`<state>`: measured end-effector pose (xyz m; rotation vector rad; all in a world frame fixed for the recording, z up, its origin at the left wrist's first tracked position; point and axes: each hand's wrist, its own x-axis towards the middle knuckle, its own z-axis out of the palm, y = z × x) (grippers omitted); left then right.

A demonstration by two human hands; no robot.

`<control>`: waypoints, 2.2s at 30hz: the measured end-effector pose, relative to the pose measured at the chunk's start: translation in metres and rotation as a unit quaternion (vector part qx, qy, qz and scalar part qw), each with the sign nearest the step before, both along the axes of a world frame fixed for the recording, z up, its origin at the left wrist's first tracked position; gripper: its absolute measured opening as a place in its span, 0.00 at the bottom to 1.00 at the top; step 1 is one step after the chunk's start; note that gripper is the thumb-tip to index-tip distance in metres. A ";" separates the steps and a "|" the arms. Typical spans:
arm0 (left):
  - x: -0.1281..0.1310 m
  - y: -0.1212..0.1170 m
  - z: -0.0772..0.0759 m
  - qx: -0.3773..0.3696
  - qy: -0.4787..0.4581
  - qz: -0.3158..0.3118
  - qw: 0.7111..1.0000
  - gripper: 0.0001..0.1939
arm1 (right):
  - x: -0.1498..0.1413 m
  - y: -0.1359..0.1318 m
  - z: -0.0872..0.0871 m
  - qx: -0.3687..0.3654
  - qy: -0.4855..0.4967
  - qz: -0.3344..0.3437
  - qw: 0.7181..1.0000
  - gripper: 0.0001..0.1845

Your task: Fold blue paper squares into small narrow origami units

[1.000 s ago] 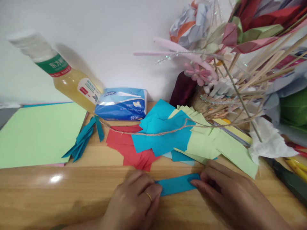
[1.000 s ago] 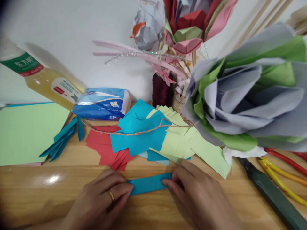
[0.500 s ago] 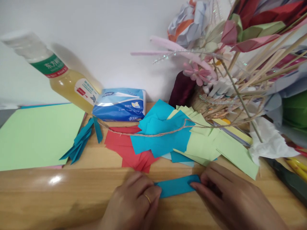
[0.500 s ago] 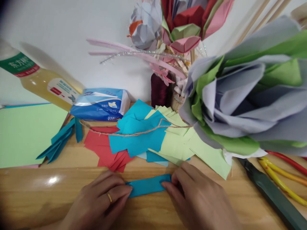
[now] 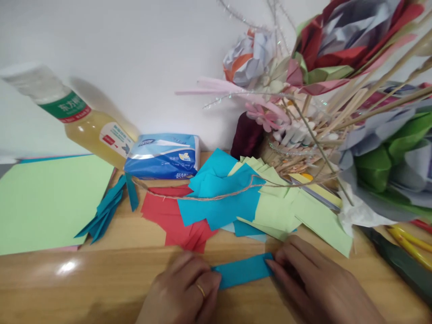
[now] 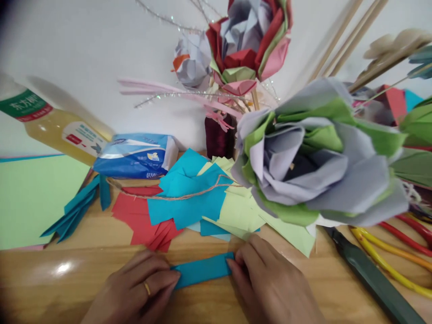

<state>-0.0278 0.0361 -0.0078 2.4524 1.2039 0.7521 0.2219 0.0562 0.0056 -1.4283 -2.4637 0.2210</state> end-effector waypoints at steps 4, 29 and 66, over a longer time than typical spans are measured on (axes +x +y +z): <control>0.000 0.000 0.000 -0.005 0.000 0.002 1.000 0.08 | -0.001 0.000 -0.001 0.008 0.001 -0.003 1.000 0.13; 0.006 0.002 0.011 -0.002 -0.029 0.021 0.999 0.08 | -0.006 0.004 0.000 0.060 0.028 0.011 0.998 0.17; 0.012 -0.005 0.012 0.173 0.268 -0.106 0.942 0.17 | -0.014 -0.027 0.013 0.205 -0.055 0.195 0.957 0.19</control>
